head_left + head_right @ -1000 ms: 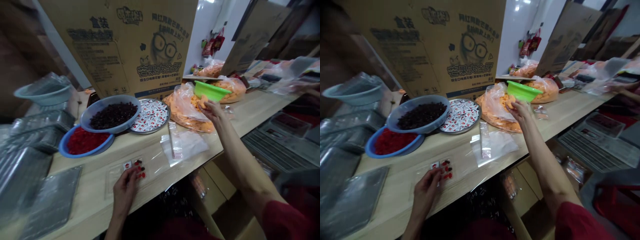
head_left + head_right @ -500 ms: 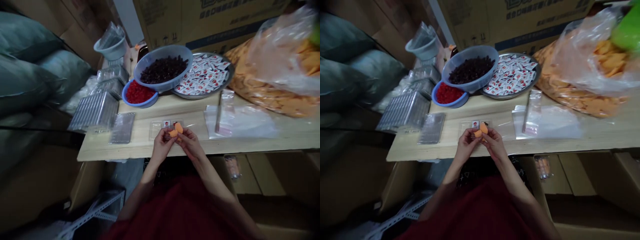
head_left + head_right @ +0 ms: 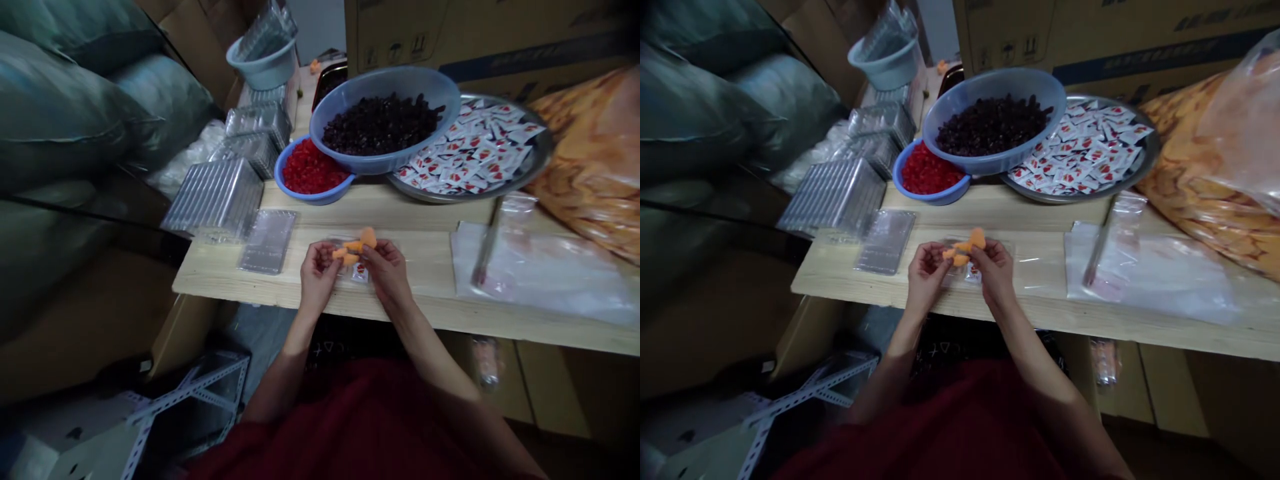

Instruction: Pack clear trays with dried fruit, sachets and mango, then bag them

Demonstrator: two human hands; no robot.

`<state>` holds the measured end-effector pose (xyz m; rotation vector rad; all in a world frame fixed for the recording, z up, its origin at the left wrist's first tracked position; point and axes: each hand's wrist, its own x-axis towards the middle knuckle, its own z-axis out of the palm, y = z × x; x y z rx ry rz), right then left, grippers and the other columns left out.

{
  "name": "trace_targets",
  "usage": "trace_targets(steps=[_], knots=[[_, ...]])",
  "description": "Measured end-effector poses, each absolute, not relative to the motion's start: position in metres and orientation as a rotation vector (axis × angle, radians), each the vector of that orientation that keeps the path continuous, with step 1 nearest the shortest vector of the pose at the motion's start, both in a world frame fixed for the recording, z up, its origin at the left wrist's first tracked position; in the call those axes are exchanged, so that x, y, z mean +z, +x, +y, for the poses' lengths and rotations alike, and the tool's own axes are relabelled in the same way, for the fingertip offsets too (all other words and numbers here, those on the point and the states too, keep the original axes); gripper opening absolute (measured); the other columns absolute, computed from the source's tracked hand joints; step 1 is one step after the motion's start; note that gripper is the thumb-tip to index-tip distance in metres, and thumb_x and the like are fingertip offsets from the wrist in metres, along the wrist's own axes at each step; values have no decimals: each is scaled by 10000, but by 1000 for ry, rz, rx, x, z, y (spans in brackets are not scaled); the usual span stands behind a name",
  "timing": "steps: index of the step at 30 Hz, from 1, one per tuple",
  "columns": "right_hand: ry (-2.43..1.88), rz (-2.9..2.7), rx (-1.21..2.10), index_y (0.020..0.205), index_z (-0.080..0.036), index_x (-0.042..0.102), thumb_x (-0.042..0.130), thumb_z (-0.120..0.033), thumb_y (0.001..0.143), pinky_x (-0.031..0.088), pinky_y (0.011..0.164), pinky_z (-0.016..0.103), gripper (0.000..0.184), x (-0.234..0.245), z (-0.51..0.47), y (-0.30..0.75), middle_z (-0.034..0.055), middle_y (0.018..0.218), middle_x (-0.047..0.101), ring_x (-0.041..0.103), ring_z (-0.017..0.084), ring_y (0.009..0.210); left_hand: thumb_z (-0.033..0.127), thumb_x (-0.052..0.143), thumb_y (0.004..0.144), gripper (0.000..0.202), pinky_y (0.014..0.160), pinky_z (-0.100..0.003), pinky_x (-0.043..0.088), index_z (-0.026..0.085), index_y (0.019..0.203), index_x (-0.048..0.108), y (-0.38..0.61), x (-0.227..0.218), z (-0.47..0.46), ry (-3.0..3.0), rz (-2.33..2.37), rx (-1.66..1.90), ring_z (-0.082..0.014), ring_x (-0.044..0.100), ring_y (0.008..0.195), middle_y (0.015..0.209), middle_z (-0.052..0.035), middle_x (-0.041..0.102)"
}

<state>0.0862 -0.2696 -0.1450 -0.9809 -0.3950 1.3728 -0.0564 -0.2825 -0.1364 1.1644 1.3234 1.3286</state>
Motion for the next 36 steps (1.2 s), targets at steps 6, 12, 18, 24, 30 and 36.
trace_targets(steps=[6,12,18,24,30,36], knots=[[-1003,-409,1270,841,-223,676,947,-308,572,616,779,240,391,-139,-266,114,-59,786,709,689,100,752,284,710,879,235,740,-259,512,223,1087,620,-73,-146,-253,1426,1546,1245,-140,650,755,865,-5,695],[-1052,-526,1346,913,-223,678,922,-338,649,624,783,270,377,-142,-297,113,-25,879,741,711,126,787,209,587,946,102,863,-359,511,219,1030,645,-62,-155,-251,1893,1773,901,-224,645,934,987,-69,692],[-1011,-471,1429,898,-219,674,932,-323,628,628,782,295,387,-147,-308,109,-15,926,743,711,147,850,287,606,954,190,961,-382,485,204,1103,690,-63,-136,-266,1908,1760,1053,-248,590,1074,1154,-110,631],[-965,-471,1473,853,-221,686,918,-321,631,593,842,315,337,-150,-303,87,-14,888,752,696,140,816,427,750,856,300,632,-231,434,182,1008,665,-56,-124,-292,1300,1225,1001,-113,555,653,800,-4,660],[-1156,-1123,1120,1097,-236,719,716,-350,850,532,988,437,272,-151,-286,92,77,1133,746,678,235,1071,334,712,864,218,632,-232,427,190,979,595,-94,-128,-275,1311,1352,1123,-115,557,653,768,9,646],[-1355,-2005,621,1207,-231,713,455,-118,953,246,1176,633,379,-161,-255,102,77,1301,712,496,323,1390,194,569,915,146,704,-263,446,202,1037,647,-118,-113,-254,1871,1285,522,-132,587,738,926,-9,696]])
